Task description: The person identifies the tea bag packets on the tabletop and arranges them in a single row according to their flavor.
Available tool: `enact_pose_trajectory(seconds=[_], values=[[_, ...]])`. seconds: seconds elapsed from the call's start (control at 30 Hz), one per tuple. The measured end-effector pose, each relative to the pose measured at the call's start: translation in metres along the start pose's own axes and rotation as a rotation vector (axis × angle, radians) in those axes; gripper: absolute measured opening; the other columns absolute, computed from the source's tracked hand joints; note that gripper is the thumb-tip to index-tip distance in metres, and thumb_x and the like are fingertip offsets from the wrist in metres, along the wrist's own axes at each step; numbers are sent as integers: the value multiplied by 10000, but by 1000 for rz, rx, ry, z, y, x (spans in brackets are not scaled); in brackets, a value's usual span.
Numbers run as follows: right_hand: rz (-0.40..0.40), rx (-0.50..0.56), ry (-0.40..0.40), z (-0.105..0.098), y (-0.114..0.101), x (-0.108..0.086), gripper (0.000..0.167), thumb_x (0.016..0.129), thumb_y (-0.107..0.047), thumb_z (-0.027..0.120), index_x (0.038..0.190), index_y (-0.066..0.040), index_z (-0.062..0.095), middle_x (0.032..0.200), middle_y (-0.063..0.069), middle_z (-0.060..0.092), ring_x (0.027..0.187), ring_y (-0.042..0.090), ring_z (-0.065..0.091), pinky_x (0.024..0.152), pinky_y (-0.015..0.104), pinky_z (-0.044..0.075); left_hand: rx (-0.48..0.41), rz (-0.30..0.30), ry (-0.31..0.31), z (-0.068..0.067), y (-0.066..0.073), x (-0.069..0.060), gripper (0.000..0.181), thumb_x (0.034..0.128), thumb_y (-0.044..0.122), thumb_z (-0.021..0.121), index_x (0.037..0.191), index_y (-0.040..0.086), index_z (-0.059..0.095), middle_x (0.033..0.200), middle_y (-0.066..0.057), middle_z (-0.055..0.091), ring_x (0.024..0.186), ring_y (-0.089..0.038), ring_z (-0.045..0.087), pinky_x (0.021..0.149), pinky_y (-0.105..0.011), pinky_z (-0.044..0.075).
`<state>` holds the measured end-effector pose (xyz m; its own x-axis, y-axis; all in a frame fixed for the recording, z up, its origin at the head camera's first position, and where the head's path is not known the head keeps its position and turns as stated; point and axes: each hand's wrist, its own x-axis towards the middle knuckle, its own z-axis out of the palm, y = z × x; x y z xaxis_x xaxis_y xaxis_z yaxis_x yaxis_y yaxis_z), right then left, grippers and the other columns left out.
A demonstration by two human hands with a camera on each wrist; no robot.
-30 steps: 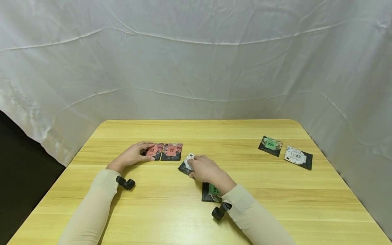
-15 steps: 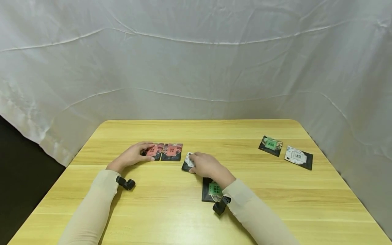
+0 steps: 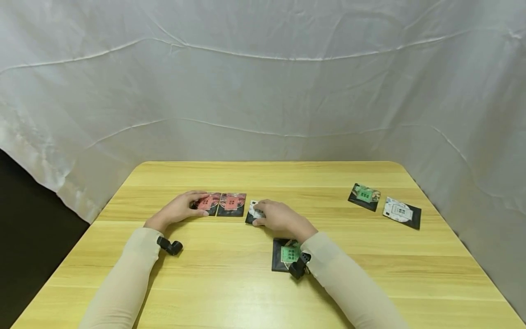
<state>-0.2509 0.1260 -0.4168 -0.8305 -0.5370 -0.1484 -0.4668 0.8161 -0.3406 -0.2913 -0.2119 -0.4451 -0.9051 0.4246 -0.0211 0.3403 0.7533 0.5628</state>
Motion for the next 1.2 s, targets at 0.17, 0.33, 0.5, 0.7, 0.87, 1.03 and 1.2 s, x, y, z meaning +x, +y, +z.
enact_pose_trajectory(seconds=[0.17, 0.33, 0.5, 0.7, 0.87, 1.03, 1.2], values=[[-18, -7, 27, 0, 4, 7, 593, 955, -403, 625, 1456, -124, 475, 1486, 132, 433, 1343, 331, 423, 1116, 468, 343, -2, -2, -1, 0, 0, 1, 782, 840, 462, 750, 1486, 143, 447, 1534, -173, 346, 1398, -407, 300, 1127, -576, 261], [-14, -4, 23, -1, 7, 13, 617, 955, -393, 631, 1472, -108, 451, 1498, 127, 420, 1362, 323, 400, 1129, 456, 325, -2, -2, 1, 1, -2, 1, 790, 835, 479, 748, 1487, 147, 447, 1534, -172, 347, 1397, -409, 301, 1123, -580, 266], [-25, 16, 12, -2, 11, 18, 609, 956, -393, 630, 1479, -140, 449, 1517, 119, 393, 1376, 329, 376, 1136, 478, 302, -5, -7, 2, 2, -4, 1, 798, 827, 504, 745, 1487, 166, 449, 1536, -156, 349, 1402, -393, 299, 1132, -567, 259], [-33, 14, 27, 0, 13, 24, 567, 960, -455, 595, 1454, -195, 493, 1514, 95, 405, 1371, 324, 385, 1131, 492, 306, 1, -5, 4, 2, -5, 1, 810, 821, 516, 743, 1485, 156, 451, 1531, -170, 353, 1396, -407, 304, 1124, -577, 267], [-15, -5, 56, 1, 11, 28, 576, 949, -467, 608, 1441, -186, 507, 1501, 99, 422, 1355, 322, 410, 1116, 488, 336, -3, -9, 4, 2, -5, 2, 796, 829, 501, 743, 1488, 167, 447, 1537, -155, 347, 1403, -392, 299, 1129, -566, 267], [0, -8, 62, 1, 8, 31, 579, 943, -444, 632, 1439, -173, 508, 1493, 110, 429, 1336, 331, 431, 1102, 493, 356, -2, -6, 3, 1, -6, 3, 801, 829, 509, 739, 1490, 166, 444, 1537, -157, 347, 1402, -394, 300, 1129, -568, 265], [6, -22, 65, 2, 7, 34, 576, 942, -446, 633, 1433, -169, 515, 1484, 102, 441, 1327, 319, 445, 1100, 479, 362, 1, -8, 3, 1, -6, 2, 801, 829, 511, 738, 1490, 166, 445, 1537, -156, 347, 1402, -392, 300, 1131, -563, 263]])
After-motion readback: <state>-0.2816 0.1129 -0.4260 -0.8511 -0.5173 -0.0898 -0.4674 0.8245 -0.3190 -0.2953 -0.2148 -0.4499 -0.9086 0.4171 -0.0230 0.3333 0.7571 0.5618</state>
